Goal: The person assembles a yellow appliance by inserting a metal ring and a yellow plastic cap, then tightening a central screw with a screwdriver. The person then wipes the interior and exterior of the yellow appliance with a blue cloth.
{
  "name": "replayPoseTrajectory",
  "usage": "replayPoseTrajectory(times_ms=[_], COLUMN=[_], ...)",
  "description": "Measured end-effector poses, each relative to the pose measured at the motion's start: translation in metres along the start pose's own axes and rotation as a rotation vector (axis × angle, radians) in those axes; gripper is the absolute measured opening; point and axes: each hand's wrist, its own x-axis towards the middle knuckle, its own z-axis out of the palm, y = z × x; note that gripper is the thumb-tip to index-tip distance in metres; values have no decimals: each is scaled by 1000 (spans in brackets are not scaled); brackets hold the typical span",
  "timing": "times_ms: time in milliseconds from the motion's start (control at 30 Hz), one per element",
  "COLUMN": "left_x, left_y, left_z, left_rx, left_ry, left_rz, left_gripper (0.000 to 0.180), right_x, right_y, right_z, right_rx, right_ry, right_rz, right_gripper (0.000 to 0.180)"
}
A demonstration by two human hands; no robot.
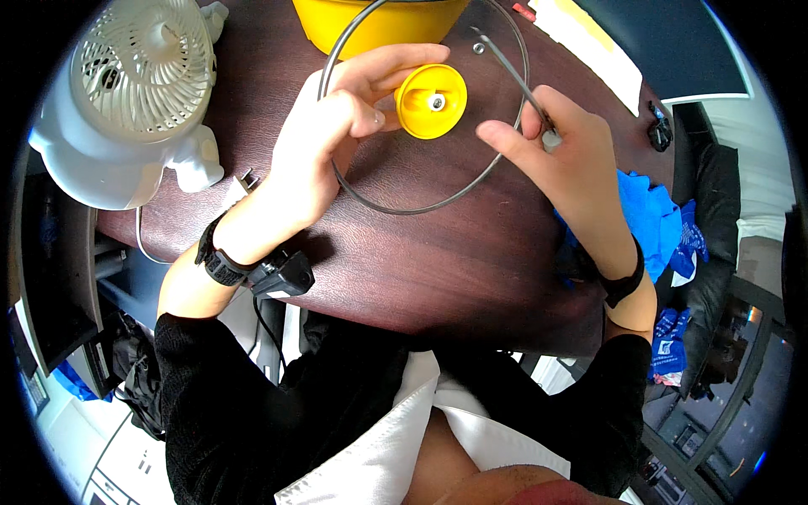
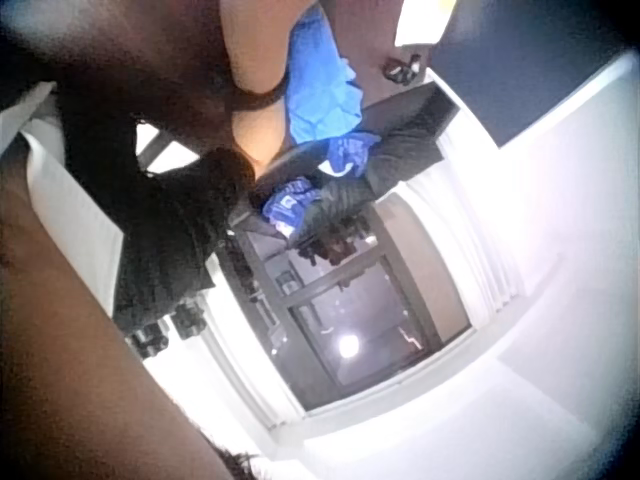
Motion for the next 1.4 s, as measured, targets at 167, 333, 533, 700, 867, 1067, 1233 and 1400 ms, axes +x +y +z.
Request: replayPoseTrajectory(times_ms=[167, 333, 533, 700, 867, 1067, 1233, 1400], left_x=[-5, -5, -4, -1, -3, -4, 0, 3], left_y=[0, -7, 5, 2, -3, -14, -17, -21], left_z=[6, 5, 1, -1, 1, 2, -3, -3], left_rx=[17, 34, 80, 83, 64, 42, 112, 35], left_ry=[15, 44, -56, -33, -37, 10, 6, 11], left_rz=[11, 68, 10, 13, -6, -10, 23, 56], left_gripper=[69, 66, 80, 79, 77, 77, 75, 74], right_x=[15, 19, 16, 14, 18, 27, 33, 26], right_y=[-12, -12, -2, 0, -10, 0, 5, 14], right_z=[12, 15, 8, 5, 17, 31, 33, 14], right_rx=[-131, -136, -39, -55, -66, -132, -75, -168], right_ry=[-23, -24, 74, 52, -1, 59, 86, 4], right_rz=[-11, -34, -26, -19, -43, -90, -92, -107], right_gripper=[51, 50, 47, 46, 47, 47, 47, 41])
